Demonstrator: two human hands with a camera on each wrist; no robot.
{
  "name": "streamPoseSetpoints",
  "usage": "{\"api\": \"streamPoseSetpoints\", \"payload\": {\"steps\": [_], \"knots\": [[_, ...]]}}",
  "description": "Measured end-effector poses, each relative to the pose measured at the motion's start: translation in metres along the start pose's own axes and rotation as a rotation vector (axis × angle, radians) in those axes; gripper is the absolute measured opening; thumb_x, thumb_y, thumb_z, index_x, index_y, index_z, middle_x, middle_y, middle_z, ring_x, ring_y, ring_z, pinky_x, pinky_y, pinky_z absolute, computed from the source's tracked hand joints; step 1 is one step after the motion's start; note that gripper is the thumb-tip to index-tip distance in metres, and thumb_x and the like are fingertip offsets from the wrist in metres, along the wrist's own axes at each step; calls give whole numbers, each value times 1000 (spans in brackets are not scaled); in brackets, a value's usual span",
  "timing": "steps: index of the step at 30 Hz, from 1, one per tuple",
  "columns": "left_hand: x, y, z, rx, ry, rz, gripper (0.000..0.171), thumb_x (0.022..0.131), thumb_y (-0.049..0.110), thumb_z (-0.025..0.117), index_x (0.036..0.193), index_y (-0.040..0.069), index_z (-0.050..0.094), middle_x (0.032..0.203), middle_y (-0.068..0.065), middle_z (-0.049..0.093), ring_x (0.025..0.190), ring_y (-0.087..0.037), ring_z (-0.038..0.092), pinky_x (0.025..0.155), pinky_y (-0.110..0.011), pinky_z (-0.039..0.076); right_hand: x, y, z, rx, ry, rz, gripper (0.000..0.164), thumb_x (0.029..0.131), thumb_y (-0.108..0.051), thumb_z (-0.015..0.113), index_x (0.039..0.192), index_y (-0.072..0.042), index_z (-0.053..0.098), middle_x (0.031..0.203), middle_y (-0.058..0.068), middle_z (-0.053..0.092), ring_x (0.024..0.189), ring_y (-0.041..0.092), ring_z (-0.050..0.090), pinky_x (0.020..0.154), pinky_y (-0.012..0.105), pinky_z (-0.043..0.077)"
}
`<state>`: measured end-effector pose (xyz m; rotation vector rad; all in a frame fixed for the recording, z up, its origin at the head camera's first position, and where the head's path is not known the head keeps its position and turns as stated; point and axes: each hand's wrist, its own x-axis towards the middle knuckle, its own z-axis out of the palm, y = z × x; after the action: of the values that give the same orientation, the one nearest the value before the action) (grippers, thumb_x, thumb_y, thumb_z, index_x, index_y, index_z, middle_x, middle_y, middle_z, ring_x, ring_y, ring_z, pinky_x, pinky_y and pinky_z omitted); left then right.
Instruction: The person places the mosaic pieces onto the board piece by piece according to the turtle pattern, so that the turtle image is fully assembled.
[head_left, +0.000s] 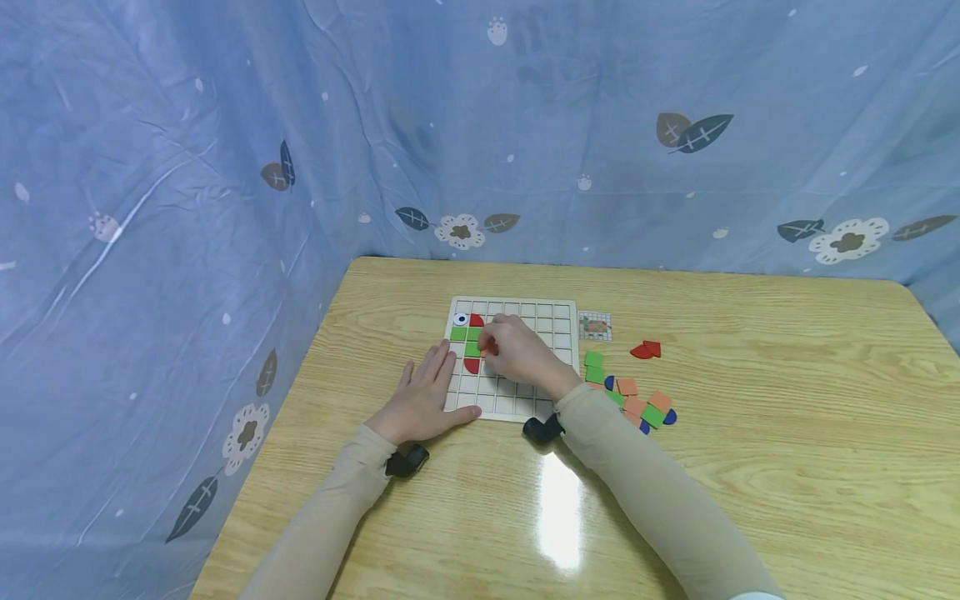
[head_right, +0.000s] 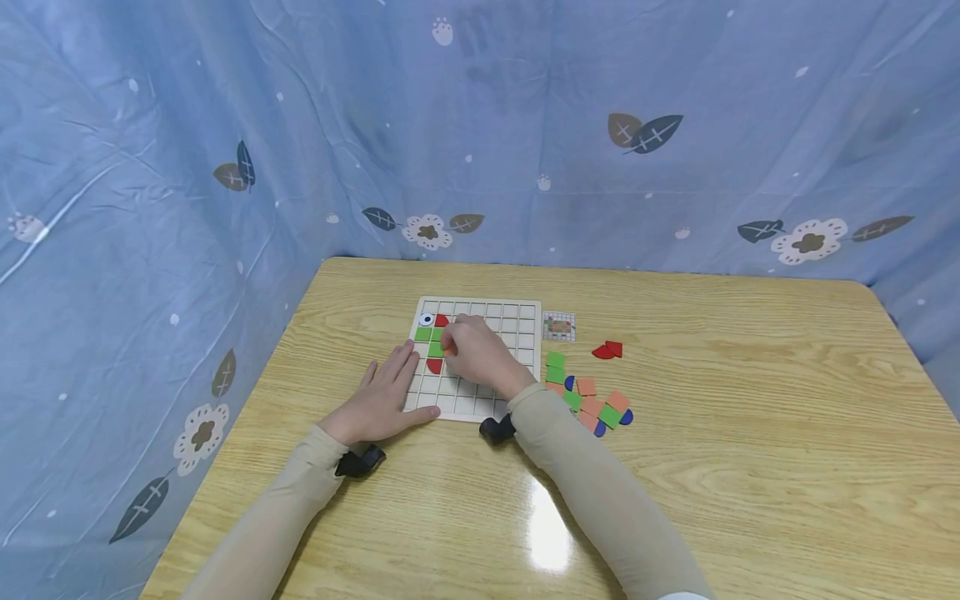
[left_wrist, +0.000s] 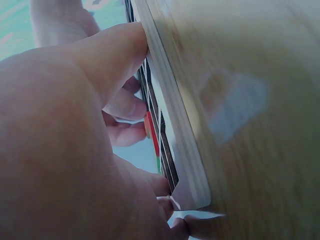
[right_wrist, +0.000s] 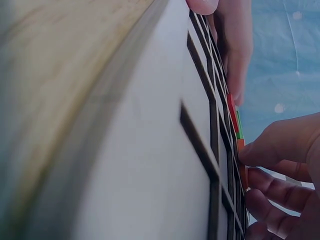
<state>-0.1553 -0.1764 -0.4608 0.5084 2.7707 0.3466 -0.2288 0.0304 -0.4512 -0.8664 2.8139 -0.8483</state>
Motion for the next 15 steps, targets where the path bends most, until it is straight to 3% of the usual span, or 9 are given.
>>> {"api": "streamPoseSetpoints", "payload": {"steps": [15], "knots": [[0,0,0,1,-2,-2,108,97,71,53,167,0,10,176,-15,-2,164,-33,0,127,-65,7,-4,2,-2,-2,14,-10,7,89,-4,73,94,-9,75,95,4,63,88,19,57,81,34,52]]}}
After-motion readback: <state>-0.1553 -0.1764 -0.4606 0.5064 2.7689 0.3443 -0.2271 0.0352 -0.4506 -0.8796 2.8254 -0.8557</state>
